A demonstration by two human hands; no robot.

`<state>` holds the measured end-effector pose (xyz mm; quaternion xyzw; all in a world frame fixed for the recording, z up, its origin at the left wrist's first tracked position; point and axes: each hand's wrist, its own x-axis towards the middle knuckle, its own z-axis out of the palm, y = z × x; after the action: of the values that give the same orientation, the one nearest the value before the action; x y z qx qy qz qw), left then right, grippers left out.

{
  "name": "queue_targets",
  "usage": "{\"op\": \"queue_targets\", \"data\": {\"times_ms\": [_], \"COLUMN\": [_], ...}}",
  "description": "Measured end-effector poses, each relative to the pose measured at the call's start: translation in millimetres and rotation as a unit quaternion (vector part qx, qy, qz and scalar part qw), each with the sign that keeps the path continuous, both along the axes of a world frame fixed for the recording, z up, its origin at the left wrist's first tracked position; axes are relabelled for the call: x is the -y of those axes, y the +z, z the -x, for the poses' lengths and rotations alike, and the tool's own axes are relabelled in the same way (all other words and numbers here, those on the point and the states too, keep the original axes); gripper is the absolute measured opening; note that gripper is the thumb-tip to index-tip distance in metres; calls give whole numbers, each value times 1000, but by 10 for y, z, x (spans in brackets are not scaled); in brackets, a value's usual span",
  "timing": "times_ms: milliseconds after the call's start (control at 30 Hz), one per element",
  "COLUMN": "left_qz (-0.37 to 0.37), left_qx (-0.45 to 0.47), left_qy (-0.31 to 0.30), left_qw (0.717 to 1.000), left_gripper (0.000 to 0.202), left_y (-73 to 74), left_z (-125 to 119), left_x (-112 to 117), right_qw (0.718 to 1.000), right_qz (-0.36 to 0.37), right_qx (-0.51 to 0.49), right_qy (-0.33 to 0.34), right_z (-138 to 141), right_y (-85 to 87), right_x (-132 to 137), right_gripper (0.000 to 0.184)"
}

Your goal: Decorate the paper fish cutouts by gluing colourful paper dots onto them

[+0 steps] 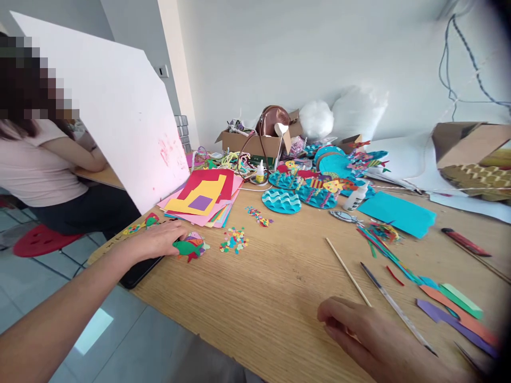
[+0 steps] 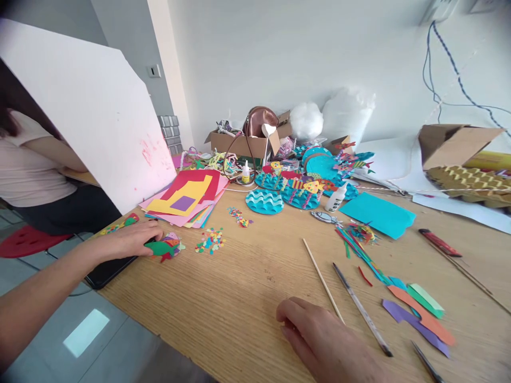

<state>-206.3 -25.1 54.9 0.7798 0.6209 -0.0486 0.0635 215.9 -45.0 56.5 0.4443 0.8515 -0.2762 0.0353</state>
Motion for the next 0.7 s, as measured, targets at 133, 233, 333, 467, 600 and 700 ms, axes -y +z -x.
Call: {"op": "queue_targets", "data": {"times_ms": [133,233,333,467,600,700], "left_qz": [21,41,66,94,151,122], "left_qx": [-29,-28,4,128,253,242], "left_qy": [-6,18,44,15,4,-38], "left_qw": [999,999,997,987,956,962], "left_gripper": [10,10,10,18,25,21], "left_y": [8,52,168,358,455,416], "left_z": [-8,-22,-36,-189,-723,-1286], "left_x": [-17,-10,10,16,-3,-54], "right_qw": [1000,1000,1000,999,990,969], "right_qz": [4,8,3,-25,-116,-191], "right_qx": [5,4,-2,-31,-23,24], "right_qy": [2,2,-2,-14,-82,-156], "right_z": [5,14,26,25,-67,-193], "right_y": [-14,-10,33,143,163,85], "right_x": [-10,-4,18,19,-115,-279], "right_gripper": [21,20,20,20,19,19]}}
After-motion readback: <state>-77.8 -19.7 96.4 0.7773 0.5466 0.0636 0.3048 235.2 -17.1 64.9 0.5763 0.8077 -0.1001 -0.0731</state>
